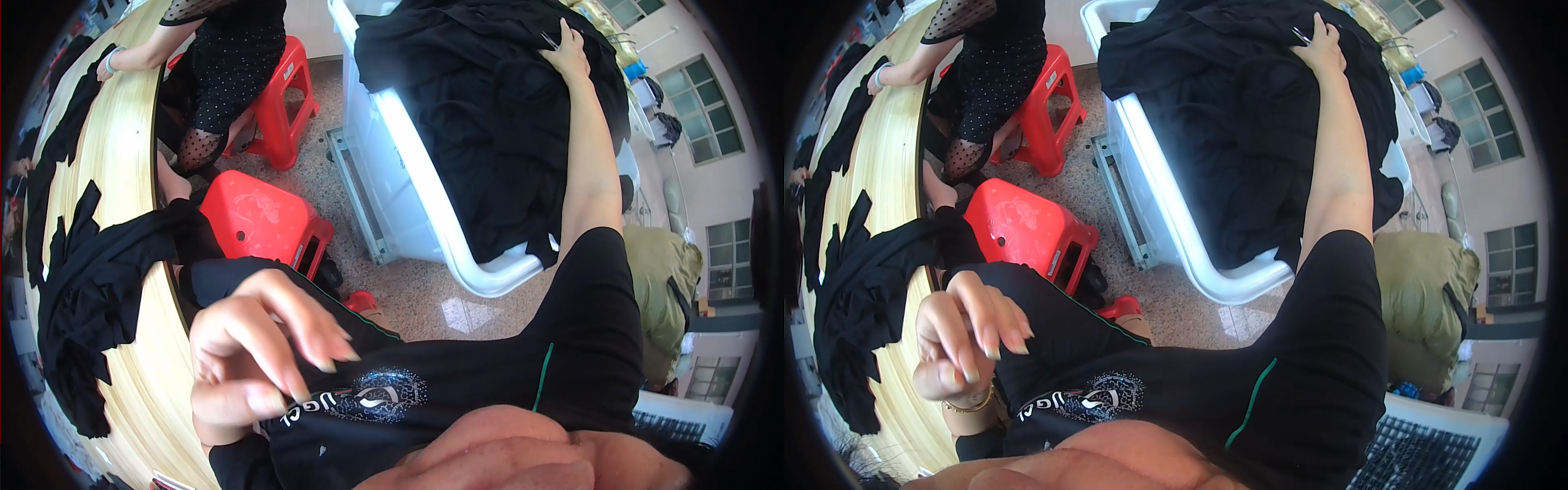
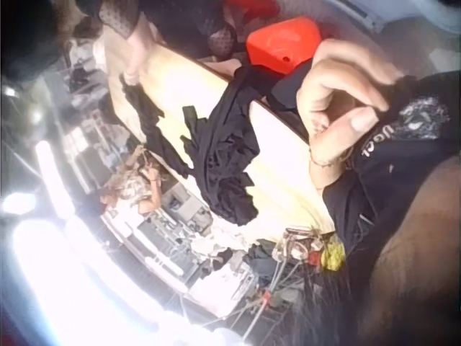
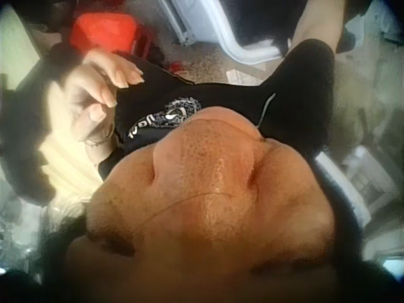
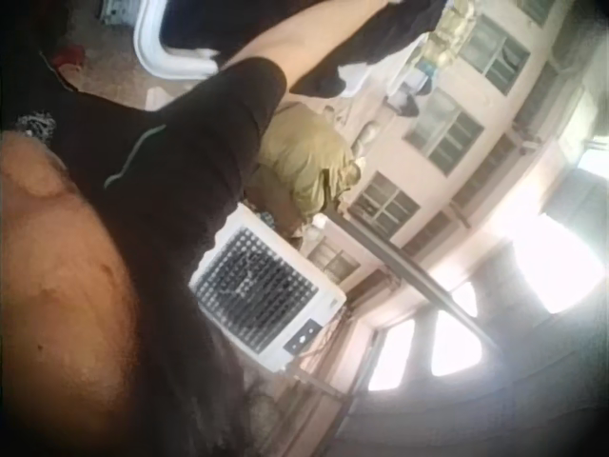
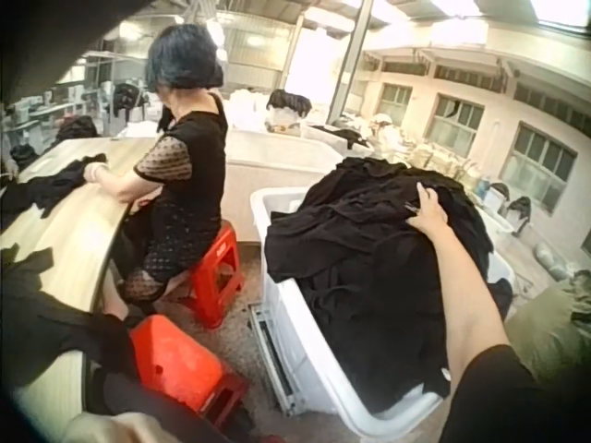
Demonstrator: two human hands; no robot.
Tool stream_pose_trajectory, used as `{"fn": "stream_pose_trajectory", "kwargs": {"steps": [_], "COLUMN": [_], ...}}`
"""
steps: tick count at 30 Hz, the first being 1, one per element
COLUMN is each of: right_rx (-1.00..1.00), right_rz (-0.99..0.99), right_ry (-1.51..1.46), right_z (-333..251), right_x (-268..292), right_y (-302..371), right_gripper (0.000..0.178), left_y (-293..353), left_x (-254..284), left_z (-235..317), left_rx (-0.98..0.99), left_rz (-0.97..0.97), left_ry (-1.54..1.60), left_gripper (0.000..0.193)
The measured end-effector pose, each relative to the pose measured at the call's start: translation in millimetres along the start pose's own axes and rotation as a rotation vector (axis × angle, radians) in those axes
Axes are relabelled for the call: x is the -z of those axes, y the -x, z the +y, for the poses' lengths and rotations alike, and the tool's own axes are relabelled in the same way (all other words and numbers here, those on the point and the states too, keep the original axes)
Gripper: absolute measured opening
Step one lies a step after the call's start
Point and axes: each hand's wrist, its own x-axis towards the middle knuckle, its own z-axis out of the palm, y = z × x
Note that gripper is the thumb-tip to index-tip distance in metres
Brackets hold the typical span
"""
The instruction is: Trimming loose threads from black clothing items using thread snips in a factory setting.
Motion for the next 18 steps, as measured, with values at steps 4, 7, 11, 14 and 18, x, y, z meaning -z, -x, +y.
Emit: {"fn": "stream_pose_trajectory", "kwargs": {"steps": [4, 7, 11, 14, 18], "right_rx": [-0.133, 0.015, 0.025, 0.028, 0.064], "right_rz": [-0.216, -0.248, -0.199, -0.195, -0.228], "right_ry": [0.014, 0.101, 0.137, 0.061, -0.027], "right_z": [6.3, 17.2, 0.6, 7.8, 11.3], "right_x": [-4.4, -7.1, 1.4, 2.5, 14.8], "right_y": [-13.7, -24.5, -12.0, -5.9, 14.8], "right_gripper": [0.101, 0.074, 0.049, 0.05, 0.048], "left_y": [22.0, 43.0, 52.6, 57.1, 64.9], "left_x": [28.7, 46.9, 51.9, 55.5, 63.9], "left_z": [-6.4, -7.4, -8.9, -9.6, -19.0], "left_rx": [-0.032, -0.089, -0.115, -0.112, -0.092], "left_rz": [0.287, 0.371, 0.463, 0.484, 0.471], "left_ry": [-0.157, -0.201, -0.236, -0.22, -0.198], "left_gripper": [0.018, 0.017, 0.015, 0.015, 0.012]}}
